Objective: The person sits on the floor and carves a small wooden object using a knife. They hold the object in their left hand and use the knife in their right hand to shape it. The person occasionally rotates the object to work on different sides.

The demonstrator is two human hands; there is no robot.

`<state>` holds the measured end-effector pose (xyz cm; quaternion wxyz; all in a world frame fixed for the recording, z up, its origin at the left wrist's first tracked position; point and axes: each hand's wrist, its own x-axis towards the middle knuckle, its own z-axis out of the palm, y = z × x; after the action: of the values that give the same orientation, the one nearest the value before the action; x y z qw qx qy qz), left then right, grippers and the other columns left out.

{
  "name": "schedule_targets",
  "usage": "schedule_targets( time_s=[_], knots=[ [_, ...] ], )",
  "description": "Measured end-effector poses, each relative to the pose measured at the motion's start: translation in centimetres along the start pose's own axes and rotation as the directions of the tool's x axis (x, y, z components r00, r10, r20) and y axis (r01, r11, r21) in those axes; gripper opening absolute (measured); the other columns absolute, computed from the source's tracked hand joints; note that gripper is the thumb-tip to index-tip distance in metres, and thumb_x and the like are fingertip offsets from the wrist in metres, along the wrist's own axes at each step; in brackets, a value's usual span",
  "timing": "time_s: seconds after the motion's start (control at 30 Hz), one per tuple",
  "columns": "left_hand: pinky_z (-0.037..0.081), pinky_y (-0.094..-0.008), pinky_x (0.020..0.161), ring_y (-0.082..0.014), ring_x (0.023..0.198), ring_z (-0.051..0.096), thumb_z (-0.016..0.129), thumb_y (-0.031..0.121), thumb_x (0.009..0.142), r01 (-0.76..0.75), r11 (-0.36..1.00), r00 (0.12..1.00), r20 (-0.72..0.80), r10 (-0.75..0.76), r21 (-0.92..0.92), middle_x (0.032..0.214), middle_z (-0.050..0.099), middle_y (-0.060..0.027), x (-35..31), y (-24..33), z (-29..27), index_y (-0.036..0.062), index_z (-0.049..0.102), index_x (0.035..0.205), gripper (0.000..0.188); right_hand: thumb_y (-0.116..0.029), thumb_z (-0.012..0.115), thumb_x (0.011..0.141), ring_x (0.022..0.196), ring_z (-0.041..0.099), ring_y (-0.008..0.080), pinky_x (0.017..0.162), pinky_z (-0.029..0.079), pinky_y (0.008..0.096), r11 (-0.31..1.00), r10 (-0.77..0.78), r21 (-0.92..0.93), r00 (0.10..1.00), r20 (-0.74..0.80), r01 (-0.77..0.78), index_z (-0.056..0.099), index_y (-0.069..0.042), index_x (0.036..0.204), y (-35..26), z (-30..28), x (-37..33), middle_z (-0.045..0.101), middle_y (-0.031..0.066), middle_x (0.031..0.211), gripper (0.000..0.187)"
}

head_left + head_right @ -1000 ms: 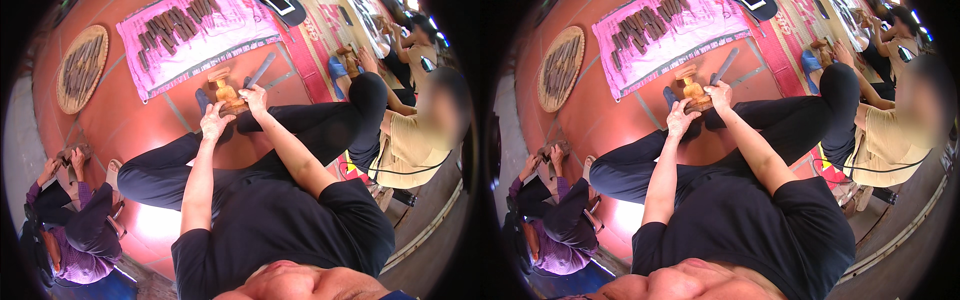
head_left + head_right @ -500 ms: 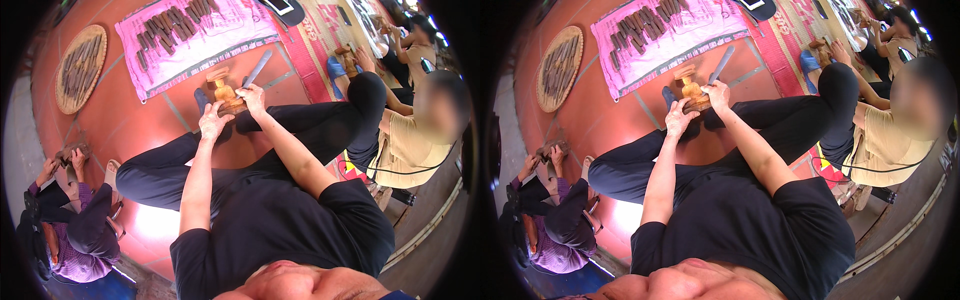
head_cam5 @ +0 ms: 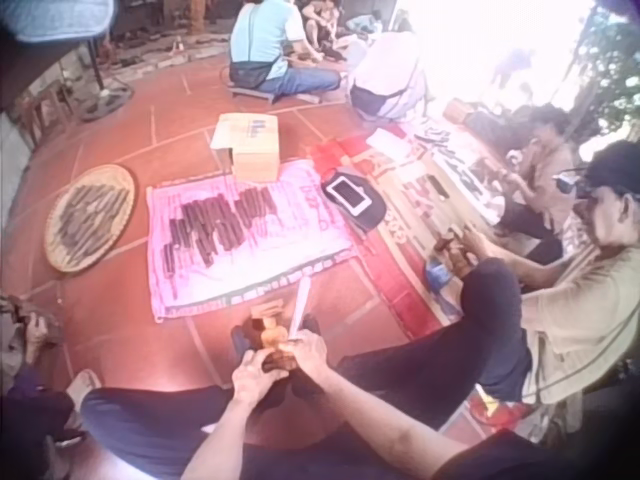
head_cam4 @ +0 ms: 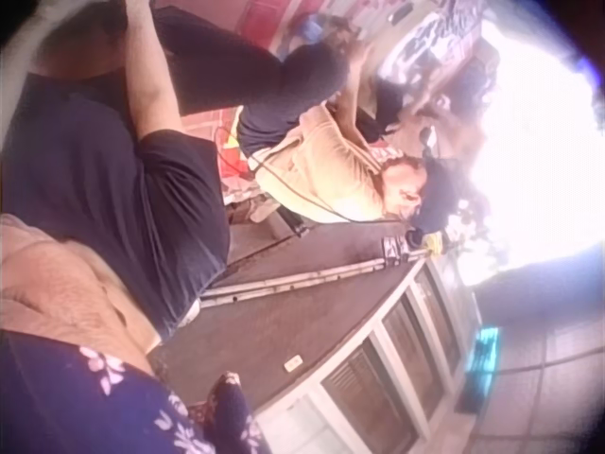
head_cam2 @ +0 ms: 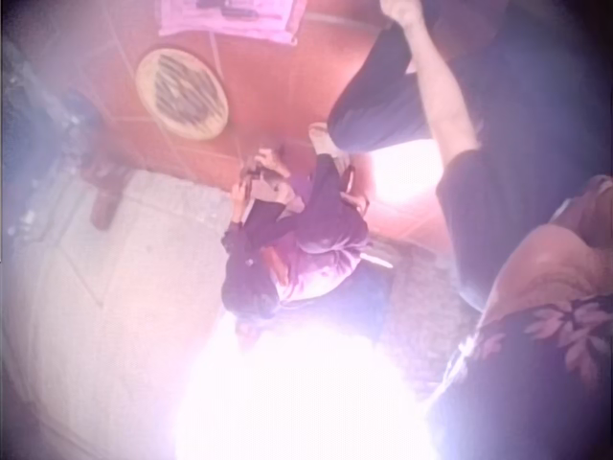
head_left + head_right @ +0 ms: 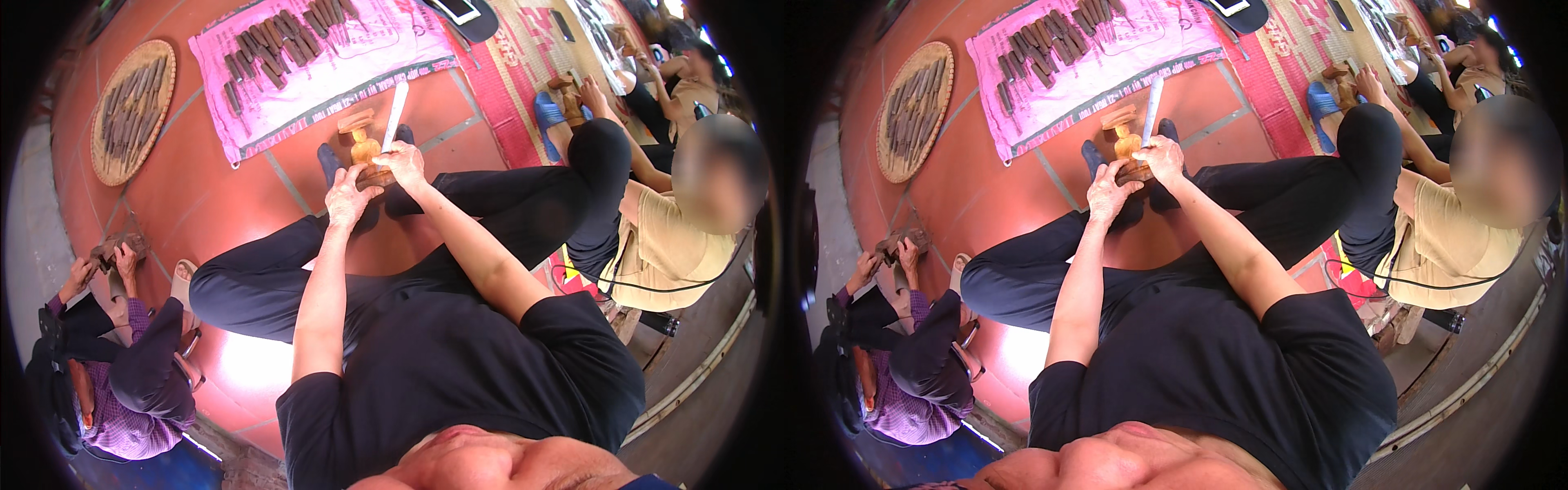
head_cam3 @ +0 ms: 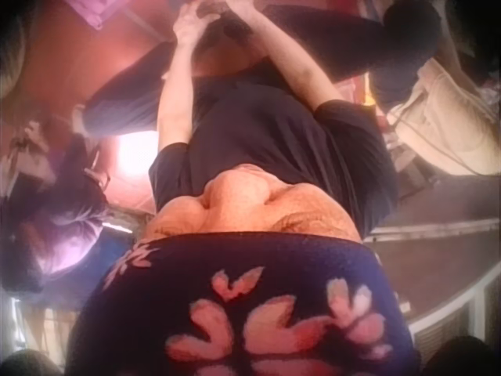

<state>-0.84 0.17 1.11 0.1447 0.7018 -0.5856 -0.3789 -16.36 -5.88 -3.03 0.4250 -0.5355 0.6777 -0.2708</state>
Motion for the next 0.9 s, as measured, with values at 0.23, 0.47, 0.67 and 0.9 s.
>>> schedule_targets(
  time_s=[0.23,0.47,0.67,0.9],
  knots=[
    [0.048,-0.0391,0.088,-0.0255,0.103,0.06,0.077,0.042,0.067,-0.018,1.0,0.999,-0.035,0.018,-0.001,0.107,0.058,-0.0075,-0.1,-0.3,0.5,0.0202,0.059,0.118,0.058,-0.016,0.078,0.068,0.065,0.06,0.0162,0.064,0.047,0.0291,0.92,0.208,0.339,0.978,0.005,-0.197,0.067,-0.004,0.076,-1.3,-0.5,0.6,0.066,0.0065,0.069,0.018],
    [0.049,-0.0395,0.087,-0.0262,0.103,0.059,0.077,0.042,0.067,-0.012,1.0,1.0,-0.007,0.012,0.017,0.104,0.055,-0.0086,-0.3,0.4,-0.1,0.0231,0.057,0.12,0.06,-0.005,0.072,0.071,0.066,0.057,0.0127,0.062,0.046,0.0277,0.916,0.051,0.396,0.998,0.04,-0.063,0.066,-0.004,0.069,1.4,-0.7,0.9,0.059,0.0009,0.065,0.007],
    [0.047,-0.0409,0.09,-0.0286,0.104,0.059,0.078,0.041,0.067,0.024,0.999,1.0,0.014,-0.024,-0.049,0.108,0.051,-0.0094,-0.9,-0.9,-0.2,0.0232,0.054,0.124,0.064,-0.001,0.073,0.073,0.069,0.056,0.0085,0.065,0.044,0.0228,0.864,0.049,0.495,0.994,0.097,-0.091,0.068,0.001,0.078,-0.6,-0.4,-0.7,0.063,0.0012,0.074,0.008],
    [0.047,-0.0404,0.09,-0.028,0.105,0.058,0.078,0.041,0.067,0.071,0.996,0.996,0.056,-0.068,-0.047,0.108,0.051,-0.0096,-0.7,0.1,-0.7,0.0235,0.054,0.123,0.063,-0.003,0.072,0.077,0.06,0.05,0.0049,0.055,0.038,0.0186,0.835,0.128,0.533,0.99,0.052,-0.136,0.068,0.001,0.084,0.0,-1.3,0.2,0.057,-0.0033,0.067,0.009]
  ],
)
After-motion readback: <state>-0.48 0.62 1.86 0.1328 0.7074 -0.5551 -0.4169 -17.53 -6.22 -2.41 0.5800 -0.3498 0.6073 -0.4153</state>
